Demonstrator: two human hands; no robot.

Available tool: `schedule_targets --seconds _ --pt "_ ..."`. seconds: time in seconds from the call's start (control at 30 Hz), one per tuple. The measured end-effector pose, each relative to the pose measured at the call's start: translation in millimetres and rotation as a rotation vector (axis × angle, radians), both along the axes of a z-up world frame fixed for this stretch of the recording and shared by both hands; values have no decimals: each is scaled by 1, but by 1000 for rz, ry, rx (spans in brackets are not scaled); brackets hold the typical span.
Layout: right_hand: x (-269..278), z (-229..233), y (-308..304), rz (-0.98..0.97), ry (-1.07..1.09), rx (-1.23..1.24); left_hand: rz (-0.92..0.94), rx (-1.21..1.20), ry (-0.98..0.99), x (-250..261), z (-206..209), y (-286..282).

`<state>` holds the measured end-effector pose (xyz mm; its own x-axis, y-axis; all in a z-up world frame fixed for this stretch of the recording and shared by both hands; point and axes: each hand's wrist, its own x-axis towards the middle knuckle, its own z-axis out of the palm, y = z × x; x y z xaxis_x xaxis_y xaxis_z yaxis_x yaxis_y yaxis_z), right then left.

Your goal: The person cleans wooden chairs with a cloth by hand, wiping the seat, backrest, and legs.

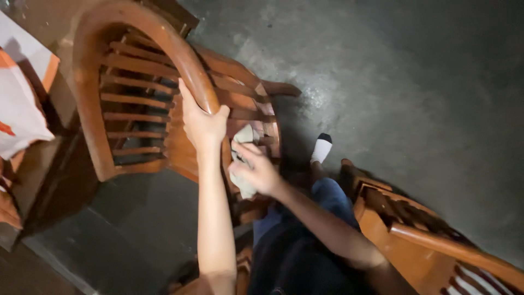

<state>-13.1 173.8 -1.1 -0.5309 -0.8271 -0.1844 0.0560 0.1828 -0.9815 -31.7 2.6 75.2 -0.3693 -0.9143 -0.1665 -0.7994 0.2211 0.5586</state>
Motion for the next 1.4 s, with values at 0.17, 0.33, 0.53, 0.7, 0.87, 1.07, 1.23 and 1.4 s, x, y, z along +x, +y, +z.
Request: schedule_targets --seconds 0.17,0.33,0.53,0.7,0.87,1.07,1.23,1.4 --pt "-42 -32 36 -101 -849 -81 59 28 -24 2 -6 -3" --pt "-61 -28 55 -92 -798 -199 111 -22 -34 -9 -8 3" --pt "-88 -45 92 -154 -711 0 164 83 -60 -18 5 5" --pt "-102 -72 130 -478 -1193 -32 115 4 -49 -14 -1 1" --pt "-108 -85 152 -569 -1300 -111 104 16 -60 -11 -5 -4" --pt "-161 -113 124 -693 -1164 112 95 -72 -111 -3 -12 -3" --pt "-191 -125 41 -470 -1187 -100 118 -137 -64 -10 0 0" --pt "-173 -105 -55 -186 -709 -123 140 -72 -81 -17 10 7"
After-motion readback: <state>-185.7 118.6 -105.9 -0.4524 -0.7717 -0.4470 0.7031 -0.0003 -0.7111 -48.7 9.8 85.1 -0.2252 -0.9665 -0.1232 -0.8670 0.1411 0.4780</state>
